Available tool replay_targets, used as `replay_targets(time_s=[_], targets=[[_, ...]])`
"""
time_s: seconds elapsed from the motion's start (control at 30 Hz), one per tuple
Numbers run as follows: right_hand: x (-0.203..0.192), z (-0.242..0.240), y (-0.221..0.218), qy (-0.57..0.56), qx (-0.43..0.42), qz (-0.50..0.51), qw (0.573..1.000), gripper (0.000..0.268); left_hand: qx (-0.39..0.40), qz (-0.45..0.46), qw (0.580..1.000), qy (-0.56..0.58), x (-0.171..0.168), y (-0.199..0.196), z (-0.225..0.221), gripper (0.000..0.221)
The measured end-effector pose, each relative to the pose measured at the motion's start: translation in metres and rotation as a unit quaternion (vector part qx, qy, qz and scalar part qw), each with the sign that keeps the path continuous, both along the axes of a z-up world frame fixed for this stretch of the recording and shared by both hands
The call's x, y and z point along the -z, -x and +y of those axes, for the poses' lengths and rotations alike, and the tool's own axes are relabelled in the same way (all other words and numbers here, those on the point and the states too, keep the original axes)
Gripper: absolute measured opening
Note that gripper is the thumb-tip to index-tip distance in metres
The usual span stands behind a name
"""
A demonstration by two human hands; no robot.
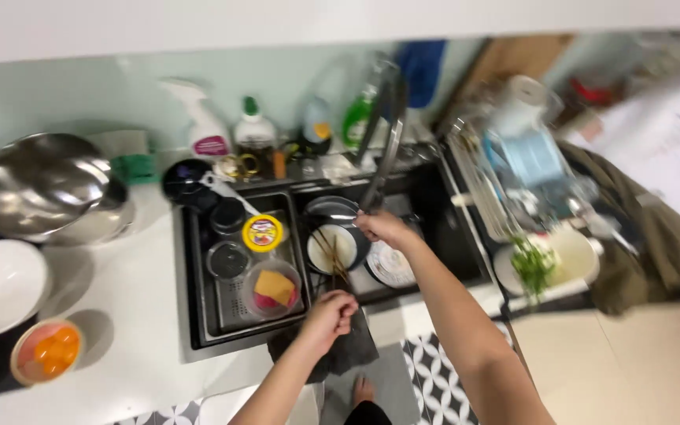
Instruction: Cracking eggs and separating yolks from whites into separate bowls.
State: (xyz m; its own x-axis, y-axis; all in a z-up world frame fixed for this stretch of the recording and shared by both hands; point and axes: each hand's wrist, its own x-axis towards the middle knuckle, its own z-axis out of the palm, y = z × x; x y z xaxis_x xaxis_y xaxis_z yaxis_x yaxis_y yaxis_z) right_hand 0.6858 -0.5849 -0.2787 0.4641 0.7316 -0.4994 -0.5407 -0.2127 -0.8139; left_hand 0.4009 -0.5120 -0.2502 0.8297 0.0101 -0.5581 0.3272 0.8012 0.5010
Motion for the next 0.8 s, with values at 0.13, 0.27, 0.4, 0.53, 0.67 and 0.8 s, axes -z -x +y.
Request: replay_targets(time_s=[0.13, 0.27, 0.4, 0.53, 0.67, 0.8], targets=[[0.073, 0.076, -0.08, 0.019, -0.151, -0.433, 0.889, 0.02, -0.04, 0.065, 0.995, -0.057, 0.027, -0.056, -0.007, 0.014], [0.095, 0.123, -0.1, 0.127, -0.281, -0.511, 0.802, 0.031, -0.093, 0.111, 0.989, -0.035, 0.056, -0.101, -0.014, 0.018], [0.101, 0.113, -0.089, -0.02, -0.34, -0.385, 0.858, 0.027, -0.168, 0.103, 0.98, -0.009, 0.061, -0.145, -0.015, 0.021], [0.265, 0.107, -0.146, -0.167, -0.343, -0.187, 0.905, 0.028, -0.299, 0.032, 0.952, 0.062, 0.071, -0.185, -0.01, 0.019], [0.082, 0.063, -0.042, -0.088, -0.207, 0.192, 0.955, 0.044, -0.454, 0.004, 0.891, 0.002, 0.094, -0.212, 0.008, 0.019], [-0.036, 0.029, 0.047, -0.118, -0.127, 0.289, 0.941, 0.05, -0.308, 0.296, 0.834, -0.349, 0.033, -0.196, 0.014, 0.047]])
